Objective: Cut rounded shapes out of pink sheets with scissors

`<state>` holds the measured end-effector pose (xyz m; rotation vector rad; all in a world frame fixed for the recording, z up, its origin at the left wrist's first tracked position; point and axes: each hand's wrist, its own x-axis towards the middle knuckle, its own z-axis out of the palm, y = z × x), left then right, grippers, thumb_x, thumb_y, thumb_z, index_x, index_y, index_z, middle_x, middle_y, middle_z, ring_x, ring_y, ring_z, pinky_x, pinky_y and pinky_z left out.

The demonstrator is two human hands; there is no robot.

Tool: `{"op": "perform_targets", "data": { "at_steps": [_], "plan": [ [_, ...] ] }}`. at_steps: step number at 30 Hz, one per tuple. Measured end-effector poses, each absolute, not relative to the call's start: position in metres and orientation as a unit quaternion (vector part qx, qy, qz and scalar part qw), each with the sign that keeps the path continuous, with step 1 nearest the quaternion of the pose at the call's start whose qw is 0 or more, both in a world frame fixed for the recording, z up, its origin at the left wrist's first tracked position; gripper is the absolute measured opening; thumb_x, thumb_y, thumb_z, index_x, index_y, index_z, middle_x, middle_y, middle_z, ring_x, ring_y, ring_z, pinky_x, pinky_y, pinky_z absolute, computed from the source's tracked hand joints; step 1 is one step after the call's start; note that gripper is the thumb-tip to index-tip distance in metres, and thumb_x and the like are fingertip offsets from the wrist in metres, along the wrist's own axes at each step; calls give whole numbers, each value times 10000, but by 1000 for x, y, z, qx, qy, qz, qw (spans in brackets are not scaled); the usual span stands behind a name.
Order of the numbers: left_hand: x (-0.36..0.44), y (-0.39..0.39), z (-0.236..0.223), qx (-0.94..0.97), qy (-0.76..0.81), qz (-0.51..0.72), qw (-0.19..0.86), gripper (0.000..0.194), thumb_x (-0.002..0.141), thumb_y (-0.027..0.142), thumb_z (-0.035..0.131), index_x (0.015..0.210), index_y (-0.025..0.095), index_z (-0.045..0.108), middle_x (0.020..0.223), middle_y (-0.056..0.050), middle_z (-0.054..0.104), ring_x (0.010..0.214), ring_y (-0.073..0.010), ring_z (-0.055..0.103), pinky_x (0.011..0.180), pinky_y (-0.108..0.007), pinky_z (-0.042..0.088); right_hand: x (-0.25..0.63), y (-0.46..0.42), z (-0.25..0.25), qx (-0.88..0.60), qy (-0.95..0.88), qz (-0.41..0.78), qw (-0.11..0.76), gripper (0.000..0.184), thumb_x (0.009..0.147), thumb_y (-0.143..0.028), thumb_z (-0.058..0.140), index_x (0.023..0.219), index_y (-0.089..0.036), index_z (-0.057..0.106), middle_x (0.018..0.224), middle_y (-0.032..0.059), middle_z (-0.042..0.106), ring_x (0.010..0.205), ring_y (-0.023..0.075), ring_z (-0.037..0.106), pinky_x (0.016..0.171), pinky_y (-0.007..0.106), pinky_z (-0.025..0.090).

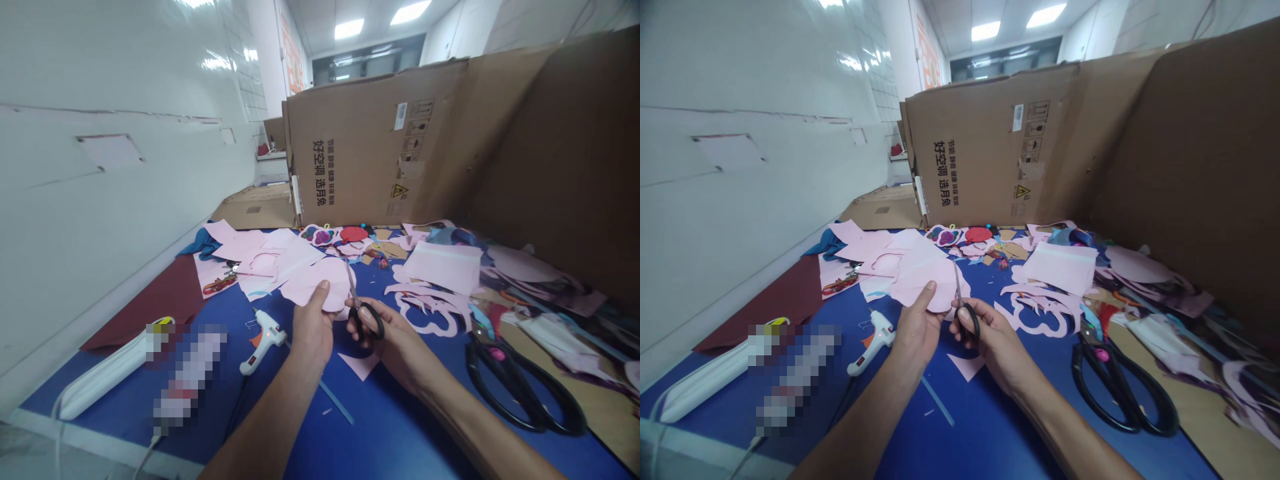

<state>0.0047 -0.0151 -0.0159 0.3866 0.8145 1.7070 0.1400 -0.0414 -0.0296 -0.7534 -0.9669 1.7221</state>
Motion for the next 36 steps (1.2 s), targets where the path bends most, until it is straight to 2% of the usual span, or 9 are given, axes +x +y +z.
{"op": "perform_targets", "data": {
  "at_steps": [18, 25, 36],
  "plan": [
    [4, -15, -20, 172, 338, 725, 574, 409, 756, 202, 878, 1138, 138, 747, 1018, -133, 807, 962, -262, 786, 777, -307, 629, 141, -40, -31, -309, -399, 705, 499, 441, 781, -514, 890, 1077, -213, 762, 809, 30, 688, 695, 164, 541, 607, 277, 362],
    [5, -15, -18, 177, 346, 728, 565, 415, 762, 198, 867, 1154, 148, 741, 1088, -138, 800, 902, -239, 782, 751, -309, 623, 139, -40, -31, -307, -390, 710, 500, 426, 793, -489, 892, 1089, -209, 766, 809, 29, 688, 703, 152, 541, 607, 261, 364],
    [4, -16, -19, 184, 349, 726, 563, 444, 751, 218, 879, 1167, 153, 736, 1100, -140, 799, 962, -257, 779, 770, -314, 621, 139, -42, -32, -303, -387, 712, 502, 420, 792, -468, 904, 1088, -205, 762, 794, 18, 683, 685, 132, 542, 609, 239, 375]
  ]
}}
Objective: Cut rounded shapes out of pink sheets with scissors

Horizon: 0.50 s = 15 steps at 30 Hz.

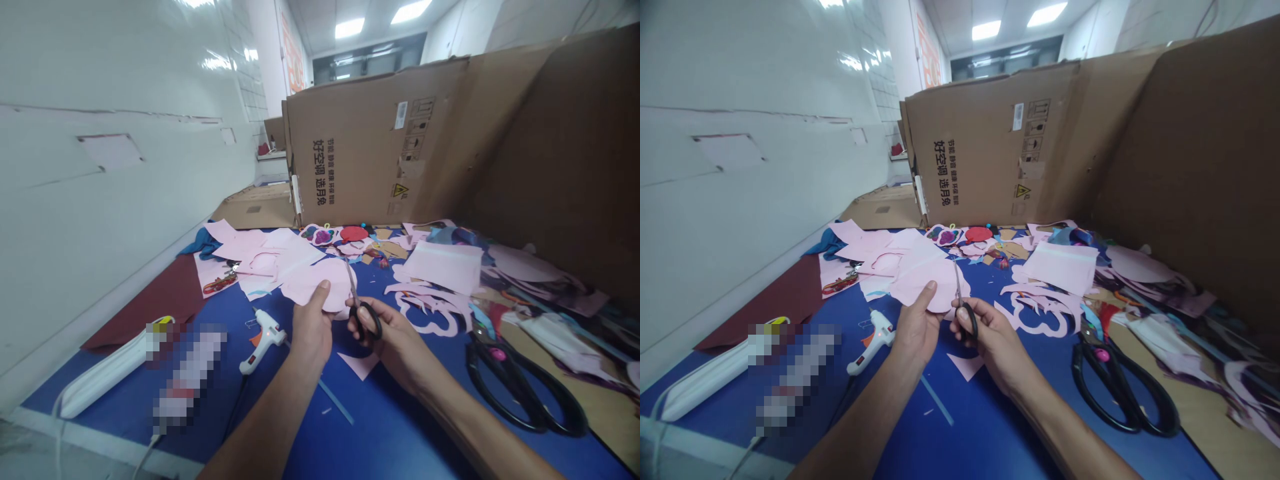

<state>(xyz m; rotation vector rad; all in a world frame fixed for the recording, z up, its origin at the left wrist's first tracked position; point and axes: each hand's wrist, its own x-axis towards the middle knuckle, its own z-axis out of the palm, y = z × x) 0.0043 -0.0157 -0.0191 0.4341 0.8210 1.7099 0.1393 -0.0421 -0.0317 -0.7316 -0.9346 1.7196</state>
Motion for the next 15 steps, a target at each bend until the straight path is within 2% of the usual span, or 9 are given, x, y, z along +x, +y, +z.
{"op": "perform_targets", "data": {
  "at_steps": [6, 15],
  "plan": [
    [4, -16, -18, 192, 350, 731, 554, 484, 726, 229, 897, 1177, 153, 739, 1127, -143, 794, 979, -267, 776, 828, -349, 621, 138, -41, -33, -306, -390, 708, 502, 444, 770, -477, 918, 1075, -202, 750, 792, 16, 681, 682, 130, 542, 605, 235, 367],
    [2, -16, -16, 213, 344, 736, 542, 517, 695, 234, 921, 1176, 164, 746, 1152, -132, 788, 1006, -261, 764, 892, -368, 607, 142, -39, -36, -304, -430, 684, 504, 410, 836, -481, 865, 1122, -216, 737, 812, 16, 692, 724, 147, 548, 657, 263, 372]
  ]
}}
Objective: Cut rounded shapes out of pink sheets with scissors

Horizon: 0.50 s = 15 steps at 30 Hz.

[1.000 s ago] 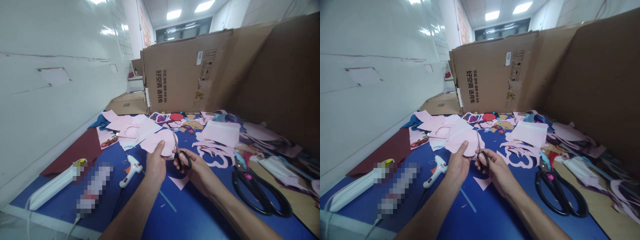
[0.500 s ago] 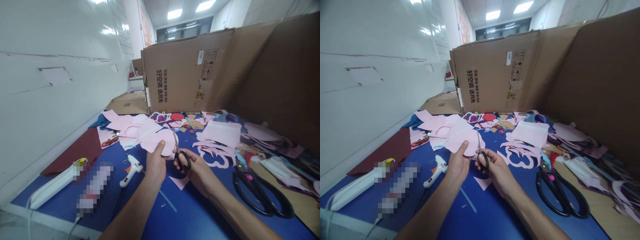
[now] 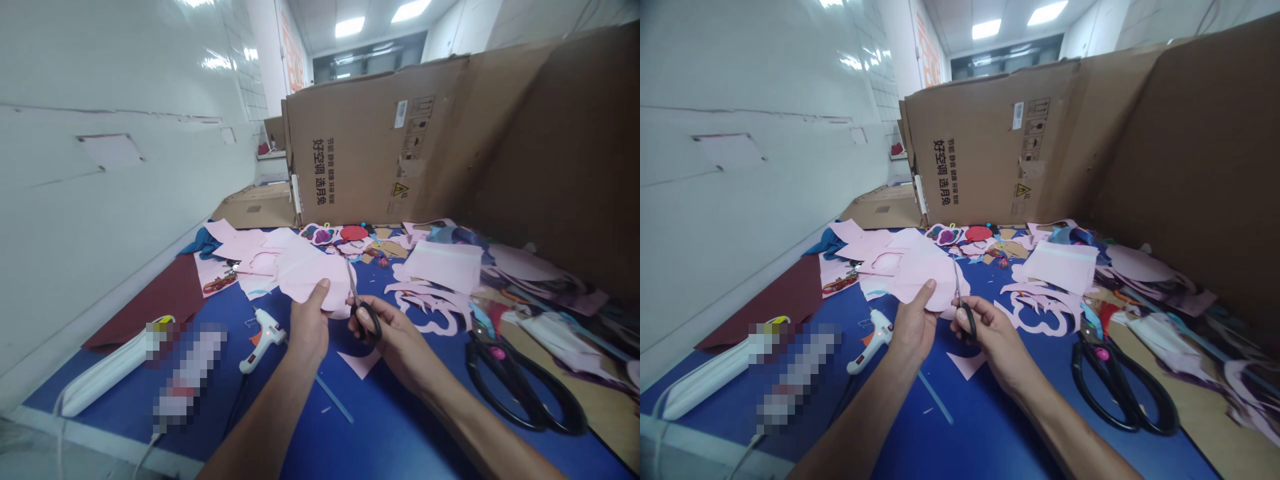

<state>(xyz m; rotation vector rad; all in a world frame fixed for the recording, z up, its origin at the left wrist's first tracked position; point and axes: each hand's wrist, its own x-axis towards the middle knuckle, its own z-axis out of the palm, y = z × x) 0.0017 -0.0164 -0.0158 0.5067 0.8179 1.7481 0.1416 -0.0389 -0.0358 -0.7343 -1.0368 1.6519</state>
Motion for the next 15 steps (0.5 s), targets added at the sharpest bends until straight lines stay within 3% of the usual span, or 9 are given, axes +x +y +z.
{"op": "perform_targets", "data": {
  "at_steps": [15],
  "plan": [
    [-4, -14, -10, 246, 349, 739, 521, 525, 687, 247, 916, 1177, 165, 747, 1138, -121, 793, 1062, -275, 747, 898, -363, 587, 148, -38, -36, -326, -478, 649, 494, 399, 872, -479, 832, 1146, -211, 724, 836, 22, 691, 755, 161, 557, 673, 297, 370]
  ]
}}
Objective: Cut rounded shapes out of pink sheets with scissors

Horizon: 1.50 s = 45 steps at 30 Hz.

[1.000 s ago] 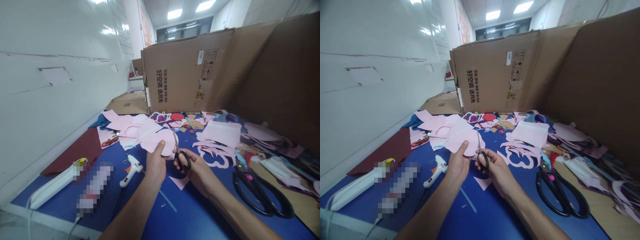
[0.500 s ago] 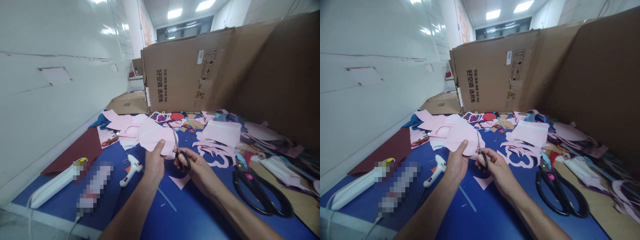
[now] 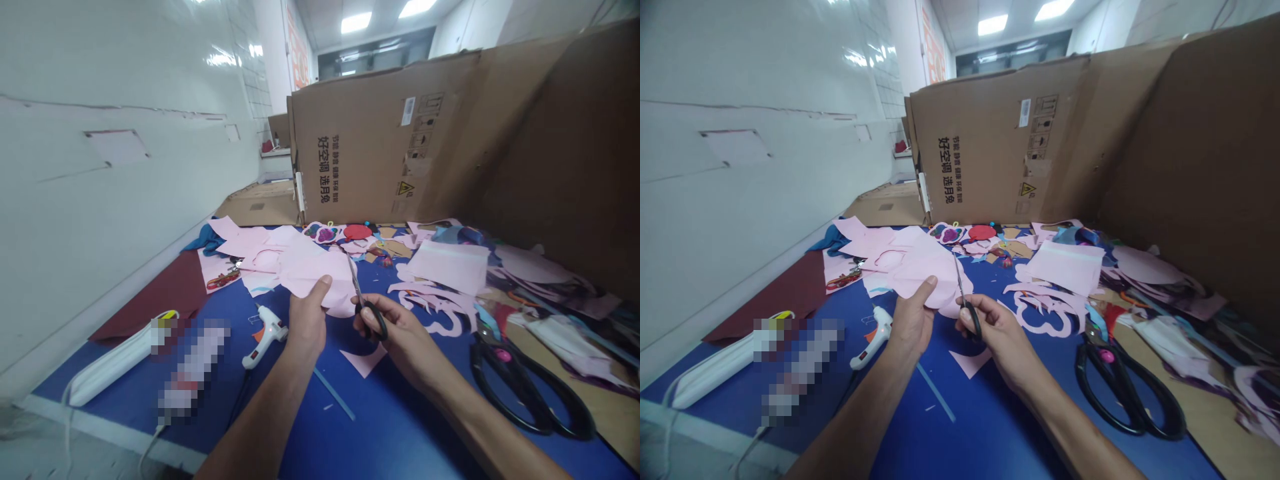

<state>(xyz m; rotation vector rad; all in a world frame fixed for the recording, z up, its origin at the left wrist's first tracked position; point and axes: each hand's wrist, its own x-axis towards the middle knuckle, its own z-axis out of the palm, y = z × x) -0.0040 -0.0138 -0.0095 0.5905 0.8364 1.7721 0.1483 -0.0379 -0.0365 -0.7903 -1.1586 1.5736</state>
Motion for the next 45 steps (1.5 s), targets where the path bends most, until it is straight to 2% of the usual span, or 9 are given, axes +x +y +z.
{"op": "perform_targets", "data": {
  "at_steps": [11, 20, 27, 31, 45],
  "plan": [
    [-7, -11, -10, 252, 351, 746, 506, 564, 695, 231, 904, 1229, 179, 730, 1152, -102, 792, 1063, -257, 740, 906, -346, 579, 148, -38, -34, -319, -464, 667, 488, 411, 852, -477, 852, 1141, -210, 730, 823, 20, 693, 747, 164, 564, 693, 299, 382],
    [-8, -12, -10, 257, 347, 751, 500, 599, 688, 246, 915, 1252, 182, 724, 1167, -107, 789, 1089, -273, 739, 962, -374, 565, 148, -38, -32, -319, -454, 674, 487, 420, 831, -477, 869, 1119, -200, 738, 812, 24, 691, 736, 167, 569, 683, 300, 383],
    [-8, -13, -10, 249, 368, 735, 511, 531, 703, 327, 919, 1176, 154, 753, 1078, -129, 804, 1018, -291, 764, 897, -399, 600, 147, -39, -33, -320, -461, 671, 485, 412, 836, -477, 864, 1126, -211, 742, 817, 27, 693, 743, 173, 577, 680, 308, 385],
    [-8, -13, -10, 246, 363, 744, 505, 530, 691, 316, 926, 1163, 147, 758, 1020, -118, 808, 967, -284, 771, 872, -392, 604, 146, -39, -34, -315, -456, 680, 480, 397, 838, -471, 865, 1113, -212, 742, 809, 20, 691, 735, 160, 573, 667, 293, 374],
    [-6, -16, -6, 247, 361, 748, 500, 472, 703, 255, 905, 1143, 160, 763, 1089, -111, 803, 989, -263, 762, 880, -357, 589, 147, -40, -33, -291, -439, 703, 478, 366, 859, -447, 846, 1122, -217, 738, 819, 26, 700, 740, 172, 577, 681, 296, 388]
  ]
}}
